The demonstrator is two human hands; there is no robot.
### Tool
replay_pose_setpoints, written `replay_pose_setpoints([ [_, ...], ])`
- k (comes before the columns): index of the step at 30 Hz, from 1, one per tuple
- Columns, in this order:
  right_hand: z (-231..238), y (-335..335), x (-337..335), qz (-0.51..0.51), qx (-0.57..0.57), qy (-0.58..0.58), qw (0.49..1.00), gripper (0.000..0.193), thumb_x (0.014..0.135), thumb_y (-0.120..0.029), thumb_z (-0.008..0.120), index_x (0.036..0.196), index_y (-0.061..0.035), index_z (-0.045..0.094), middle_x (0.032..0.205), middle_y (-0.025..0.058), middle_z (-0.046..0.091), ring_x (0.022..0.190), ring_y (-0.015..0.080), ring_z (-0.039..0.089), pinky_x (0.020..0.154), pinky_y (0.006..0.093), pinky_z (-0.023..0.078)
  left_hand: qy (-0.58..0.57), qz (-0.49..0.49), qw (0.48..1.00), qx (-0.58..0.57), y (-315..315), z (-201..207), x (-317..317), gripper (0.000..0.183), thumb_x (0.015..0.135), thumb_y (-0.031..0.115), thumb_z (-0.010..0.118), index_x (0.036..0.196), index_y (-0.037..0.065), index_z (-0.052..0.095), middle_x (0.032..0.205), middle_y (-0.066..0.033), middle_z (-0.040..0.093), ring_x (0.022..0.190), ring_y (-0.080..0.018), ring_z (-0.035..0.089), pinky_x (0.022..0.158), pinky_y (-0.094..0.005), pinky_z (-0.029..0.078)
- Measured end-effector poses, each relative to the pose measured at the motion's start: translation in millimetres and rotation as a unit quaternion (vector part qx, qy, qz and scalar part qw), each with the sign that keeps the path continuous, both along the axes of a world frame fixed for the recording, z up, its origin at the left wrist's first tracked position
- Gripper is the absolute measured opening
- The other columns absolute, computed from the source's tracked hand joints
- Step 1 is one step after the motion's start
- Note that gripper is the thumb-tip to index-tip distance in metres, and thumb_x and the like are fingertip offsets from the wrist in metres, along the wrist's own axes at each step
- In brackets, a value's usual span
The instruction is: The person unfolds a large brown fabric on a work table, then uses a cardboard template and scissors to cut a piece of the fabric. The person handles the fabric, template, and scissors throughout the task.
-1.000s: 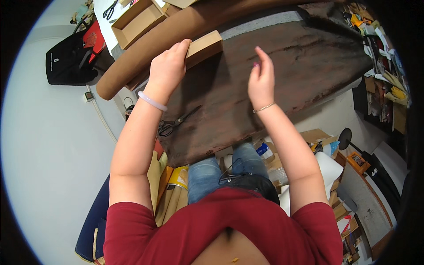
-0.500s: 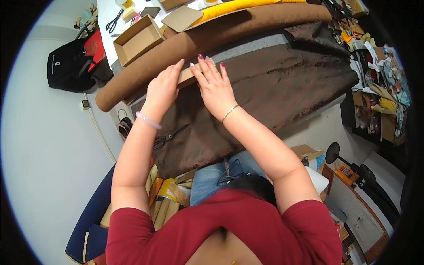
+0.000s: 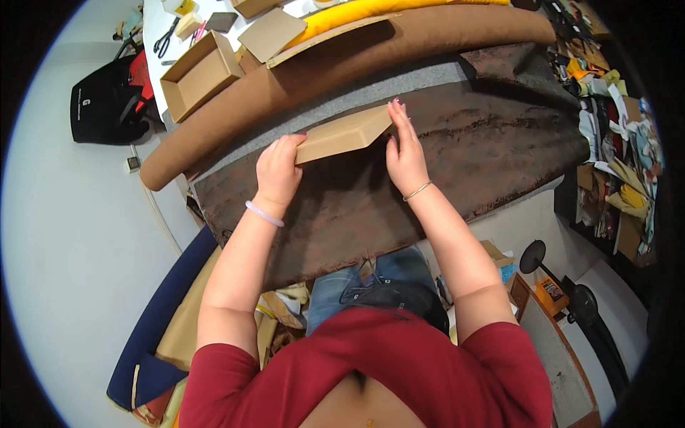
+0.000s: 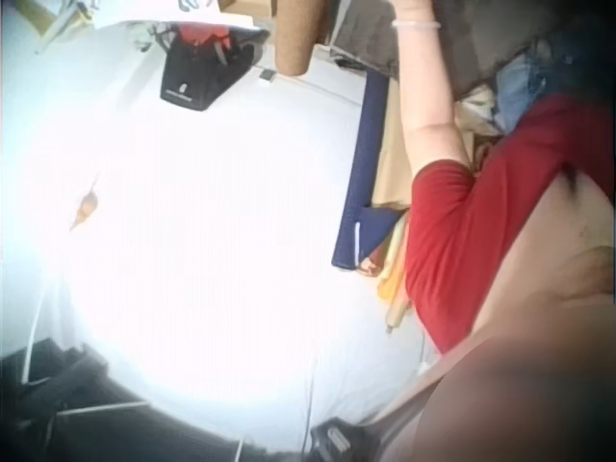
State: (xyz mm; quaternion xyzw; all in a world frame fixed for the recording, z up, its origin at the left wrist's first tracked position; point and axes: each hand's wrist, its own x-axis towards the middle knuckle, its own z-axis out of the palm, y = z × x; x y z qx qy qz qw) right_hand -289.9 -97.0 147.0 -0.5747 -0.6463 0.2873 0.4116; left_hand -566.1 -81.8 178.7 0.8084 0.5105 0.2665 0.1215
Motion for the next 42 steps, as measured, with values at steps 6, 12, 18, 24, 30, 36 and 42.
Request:
replay_pose_setpoints([
  [6, 7.2, -18.1, 41.7, -0.121, -0.001, 0.014, 0.992, 0.062, 0.096, 0.010, 0.046, 0.156, 0.0010, 0.034, 0.165, 0.0203, 0.033, 0.155, 0.0370, 0.029, 0.126, 0.0431, 0.024, 0.126, -0.051, 0.991, -0.015, 35.1, 20.8, 54.4, 0.025, 0.080, 0.001, 0.062, 0.104, 0.008, 0.060, 0.089, -0.0077, 0.063, 0.080, -0.0262, 0.066, 0.071, -0.0388, 0.055],
  [12, 46.8, -24.3, 46.1, 0.068, 0.016, -0.142, 0.987, 0.069, 0.088, -0.001, 0.059, 0.155, -0.0123, 0.045, 0.167, 0.0171, 0.030, 0.155, 0.0348, 0.028, 0.126, 0.0530, 0.021, 0.181, -0.057, 0.980, -0.052, 53.1, 24.7, 80.6, 0.028, 0.079, -0.002, 0.063, 0.106, 0.006, 0.059, 0.094, -0.0109, 0.064, 0.086, -0.0298, 0.067, 0.072, -0.0409, 0.055],
  [18, 51.4, -1.4, 14.8, 0.079, -0.019, -0.194, 0.978, 0.063, 0.094, -0.018, 0.065, 0.154, -0.0162, 0.047, 0.165, 0.0128, 0.034, 0.153, 0.0289, 0.032, 0.125, 0.0536, 0.022, 0.223, -0.052, 0.971, -0.072, 53.7, 30.9, 87.8, 0.031, 0.082, 0.003, 0.061, 0.113, 0.007, 0.060, 0.094, -0.0099, 0.063, 0.086, -0.0289, 0.066, 0.073, -0.0397, 0.055],
  [24, 47.5, 5.0, 35.5, 0.050, -0.014, -0.225, 0.973, 0.060, 0.095, -0.019, 0.065, 0.152, -0.0167, 0.048, 0.163, 0.0115, 0.038, 0.151, 0.0280, 0.036, 0.123, 0.0546, 0.025, 0.199, -0.042, 0.978, -0.051, 48.7, 57.0, 75.0, 0.062, 0.071, 0.000, 0.078, 0.129, 0.008, 0.058, 0.113, -0.0104, 0.068, 0.104, -0.0312, 0.067, 0.099, -0.0435, 0.053],
  [30, 36.3, 15.5, 82.2, -0.011, -0.009, -0.147, 0.989, 0.054, 0.095, -0.012, 0.062, 0.147, -0.0145, 0.050, 0.161, 0.0148, 0.040, 0.151, 0.0315, 0.036, 0.125, 0.0549, 0.023, 0.047, -0.039, 0.991, -0.119, 50.5, 54.8, 90.8, 0.050, 0.081, 0.004, 0.080, 0.127, 0.003, 0.062, 0.118, -0.0142, 0.072, 0.111, -0.0314, 0.070, 0.097, -0.0381, 0.054],
  [36, 8.9, 26.2, 136.8, -0.066, -0.008, -0.056, 0.996, 0.057, 0.094, -0.005, 0.059, 0.149, -0.0134, 0.048, 0.159, 0.0171, 0.042, 0.147, 0.0366, 0.041, 0.123, 0.0529, 0.029, -0.017, -0.097, 0.990, -0.101, 75.7, 56.1, 169.9, 0.057, 0.084, 0.000, 0.074, 0.137, 0.007, 0.058, 0.120, -0.0177, 0.072, 0.106, -0.0360, 0.072, 0.091, -0.0401, 0.058],
  [42, -27.3, 52.1, 209.3, -0.221, 0.024, -0.069, 0.973, 0.052, 0.100, -0.010, 0.058, 0.149, -0.0059, 0.046, 0.161, 0.0192, 0.039, 0.149, 0.0374, 0.038, 0.124, 0.0530, 0.027, 0.104, -0.123, 0.984, -0.074, 97.9, 79.5, 250.3, 0.064, 0.082, -0.001, 0.068, 0.143, 0.013, 0.054, 0.117, -0.0160, 0.071, 0.096, -0.0354, 0.072, 0.082, -0.0412, 0.059],
])
